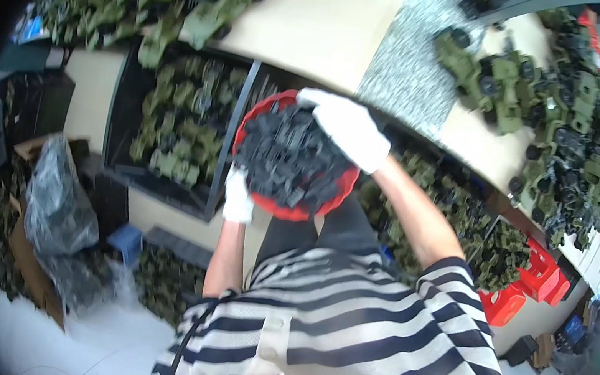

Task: The person assembles green toy tanks by hand, picking up tank bodies and black treads from a table and a red bowl. They attach the treads to the bodies and place the completed units on the table. Another person is visible working in the background.

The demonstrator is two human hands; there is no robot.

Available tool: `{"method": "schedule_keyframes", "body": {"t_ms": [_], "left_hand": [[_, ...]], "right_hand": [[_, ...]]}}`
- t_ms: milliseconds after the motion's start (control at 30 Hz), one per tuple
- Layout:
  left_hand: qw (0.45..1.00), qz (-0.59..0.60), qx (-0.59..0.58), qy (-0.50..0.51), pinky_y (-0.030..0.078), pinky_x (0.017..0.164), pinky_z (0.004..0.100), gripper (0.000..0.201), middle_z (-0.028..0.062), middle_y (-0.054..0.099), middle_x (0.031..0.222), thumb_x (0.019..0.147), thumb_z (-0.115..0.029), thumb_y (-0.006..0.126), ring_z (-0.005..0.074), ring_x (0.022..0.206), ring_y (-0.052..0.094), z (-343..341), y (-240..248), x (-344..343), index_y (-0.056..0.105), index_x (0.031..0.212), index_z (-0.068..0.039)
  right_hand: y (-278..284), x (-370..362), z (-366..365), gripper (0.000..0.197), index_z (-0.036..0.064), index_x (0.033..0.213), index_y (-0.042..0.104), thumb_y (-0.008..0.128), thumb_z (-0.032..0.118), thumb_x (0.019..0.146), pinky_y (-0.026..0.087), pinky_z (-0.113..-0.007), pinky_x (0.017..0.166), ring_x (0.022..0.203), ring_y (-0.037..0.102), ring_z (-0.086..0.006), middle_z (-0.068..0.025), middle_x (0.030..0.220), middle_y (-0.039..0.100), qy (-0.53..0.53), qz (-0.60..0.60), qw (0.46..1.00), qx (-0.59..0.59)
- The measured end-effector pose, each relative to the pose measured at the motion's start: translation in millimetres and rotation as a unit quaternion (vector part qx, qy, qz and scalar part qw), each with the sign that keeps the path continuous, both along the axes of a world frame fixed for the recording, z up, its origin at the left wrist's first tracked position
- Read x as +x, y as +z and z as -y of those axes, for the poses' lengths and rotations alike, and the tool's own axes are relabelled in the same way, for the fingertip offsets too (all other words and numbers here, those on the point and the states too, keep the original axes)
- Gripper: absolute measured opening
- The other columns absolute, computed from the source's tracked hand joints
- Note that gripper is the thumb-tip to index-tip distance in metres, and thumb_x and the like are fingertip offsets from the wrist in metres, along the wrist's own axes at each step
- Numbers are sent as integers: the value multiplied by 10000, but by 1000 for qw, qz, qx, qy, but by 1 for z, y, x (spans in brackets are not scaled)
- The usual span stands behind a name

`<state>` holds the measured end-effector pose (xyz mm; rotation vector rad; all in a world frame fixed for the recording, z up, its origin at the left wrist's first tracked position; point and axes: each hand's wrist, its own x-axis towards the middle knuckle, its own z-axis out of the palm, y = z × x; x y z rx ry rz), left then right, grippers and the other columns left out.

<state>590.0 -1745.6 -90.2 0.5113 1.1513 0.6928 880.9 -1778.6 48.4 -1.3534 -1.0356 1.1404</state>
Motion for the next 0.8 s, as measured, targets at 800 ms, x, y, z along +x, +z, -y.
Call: {"method": "schedule_keyframes", "body": {"t_ms": [800], "left_hand": [[1000,-4,21,4,448,1048,383,450,92,563,1371,1041,-304,436,233,1208,575,-76,88,154,480,1407,-48]], "right_hand": [[-49,341,-182,706,164,1391,481,717,454,792,385,-497,1077,1370,362,-390,-169,1539,319,48,601,794,-69]]}}
